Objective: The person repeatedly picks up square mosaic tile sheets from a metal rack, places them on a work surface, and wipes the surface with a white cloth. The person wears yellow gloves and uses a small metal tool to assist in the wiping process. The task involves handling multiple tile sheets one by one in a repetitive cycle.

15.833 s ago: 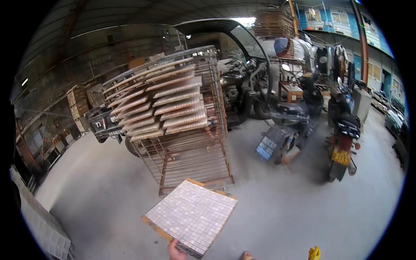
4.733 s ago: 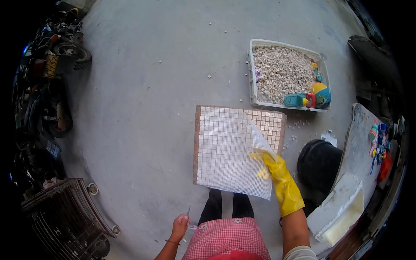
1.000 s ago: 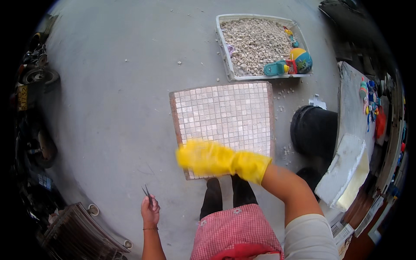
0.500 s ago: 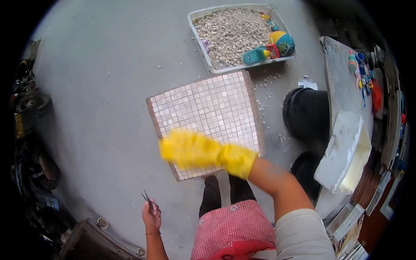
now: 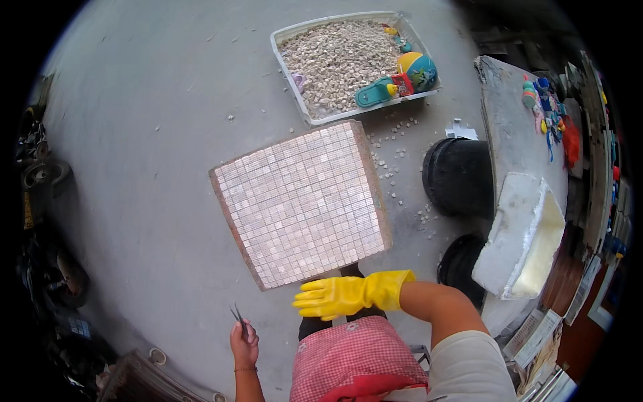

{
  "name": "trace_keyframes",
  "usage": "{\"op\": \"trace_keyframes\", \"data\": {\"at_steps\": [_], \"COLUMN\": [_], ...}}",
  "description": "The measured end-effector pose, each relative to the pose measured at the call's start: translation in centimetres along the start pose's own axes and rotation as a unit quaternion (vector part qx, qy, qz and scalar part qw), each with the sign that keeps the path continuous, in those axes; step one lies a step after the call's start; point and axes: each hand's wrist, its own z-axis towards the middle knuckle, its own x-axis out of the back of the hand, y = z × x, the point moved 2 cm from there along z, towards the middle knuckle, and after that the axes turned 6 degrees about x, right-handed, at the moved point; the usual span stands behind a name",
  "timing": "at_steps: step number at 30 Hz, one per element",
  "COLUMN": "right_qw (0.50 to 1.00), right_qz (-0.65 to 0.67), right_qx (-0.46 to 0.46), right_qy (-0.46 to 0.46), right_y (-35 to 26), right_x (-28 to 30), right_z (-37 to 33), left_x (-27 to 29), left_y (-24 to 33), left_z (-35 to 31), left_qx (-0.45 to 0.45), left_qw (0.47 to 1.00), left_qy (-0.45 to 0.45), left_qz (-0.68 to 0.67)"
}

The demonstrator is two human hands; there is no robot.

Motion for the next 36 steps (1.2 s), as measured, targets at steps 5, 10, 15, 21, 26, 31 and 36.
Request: {"op": "trace_keyframes", "data": {"at_steps": [5, 10, 15, 21, 26, 31, 36], "right_qw": [0.948, 0.831, 0.74, 0.768, 0.895, 0.838, 0.743], "right_qz": [-0.17, -0.232, -0.333, -0.271, -0.21, -0.279, -0.364], "right_qx": [-0.159, -0.335, -0.487, -0.431, -0.213, -0.355, -0.461], "right_qy": [0.216, 0.378, 0.325, 0.389, 0.33, 0.305, 0.321], "right_y": [3.1, 6.1, 1.5, 2.5, 7.9, 8.2, 6.4], "right_x": [3.7, 6.2, 7.8, 9.0, 10.7, 15.2, 17.3], "right_z": [9.4, 5.3, -8.2, -3.0, 4.4, -5.5, -5.5], "left_x": [1.4, -0.3, -0.6, -2.0, -4.5, -2.6, -2.0], "left_y": [-1.4, -1.7, -1.8, -2.6, -2.7, -2.3, -2.8], "left_z": [-0.2, -0.6, -1.3, -0.5, 0.1, -2.0, -1.7], "left_qx": [0.01, 0.04, 0.043, 0.043, 0.055, 0.042, 0.029], "left_qw": [0.999, 0.998, 0.998, 0.998, 0.996, 0.998, 0.998], "left_qy": [0.031, 0.013, 0.033, 0.014, -0.011, 0.042, 0.051], "left_qz": [0.018, 0.043, 0.041, 0.041, 0.066, 0.031, -0.01]}}
